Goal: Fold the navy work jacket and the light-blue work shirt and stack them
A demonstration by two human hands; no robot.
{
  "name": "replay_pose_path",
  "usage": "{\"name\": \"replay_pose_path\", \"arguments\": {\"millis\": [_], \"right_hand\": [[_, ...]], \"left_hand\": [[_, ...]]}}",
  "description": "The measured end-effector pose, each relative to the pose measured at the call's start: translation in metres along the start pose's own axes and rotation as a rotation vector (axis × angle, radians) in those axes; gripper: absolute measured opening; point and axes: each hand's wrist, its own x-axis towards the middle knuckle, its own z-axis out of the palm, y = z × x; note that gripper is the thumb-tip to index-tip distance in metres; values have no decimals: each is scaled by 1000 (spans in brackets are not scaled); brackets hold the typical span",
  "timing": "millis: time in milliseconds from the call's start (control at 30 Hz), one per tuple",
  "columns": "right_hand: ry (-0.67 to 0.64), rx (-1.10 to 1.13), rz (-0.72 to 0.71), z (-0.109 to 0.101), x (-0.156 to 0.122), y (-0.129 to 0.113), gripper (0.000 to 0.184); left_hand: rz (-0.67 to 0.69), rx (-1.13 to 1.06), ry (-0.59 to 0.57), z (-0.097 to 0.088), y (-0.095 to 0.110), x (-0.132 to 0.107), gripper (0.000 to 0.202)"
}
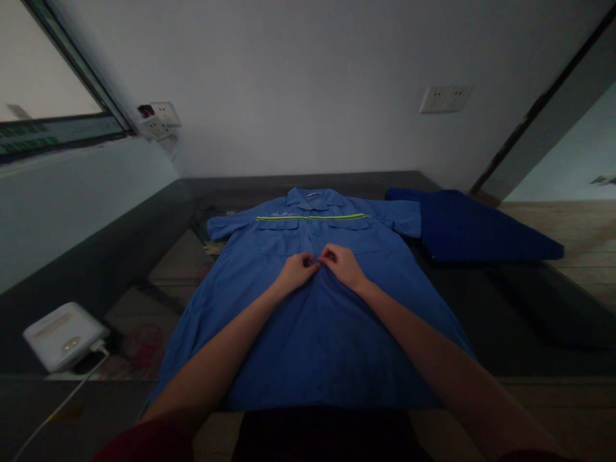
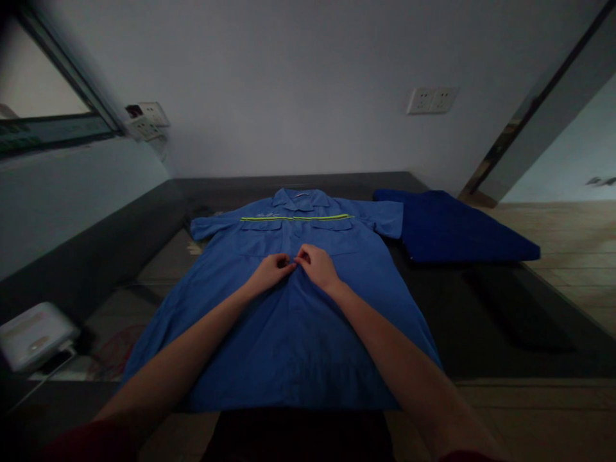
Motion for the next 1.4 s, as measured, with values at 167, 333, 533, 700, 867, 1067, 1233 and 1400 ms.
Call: {"name": "replay_pose_path", "arguments": {"millis": [167,333,533,700,867,1067,1233,1400], "right_hand": [[56,78,12,-1,1,-1,9],[66,154,61,0,3,2,9],[11,336,170,4,7,12,11],[-47,480,234,6,7,16,25],[-50,503,180,3,6,15,34],[-62,513,192,3,5,17,27],[-137,503,177,2,5,20,15],[-113,367,140,-3,5,24,13]], "left_hand": [[-10,-24,14,1,1,0,24],[2,12,18,1,3,-1,20],[38,73,42,4,2,-3,15],[7,101,60,5,5,-4,13],[-31,66,29,3,6,-1,15],[15,9,-56,-1,-3,4,22],[76,43,1,1,-5,0,14],[92,75,35,4,-3,-3,11]]}}
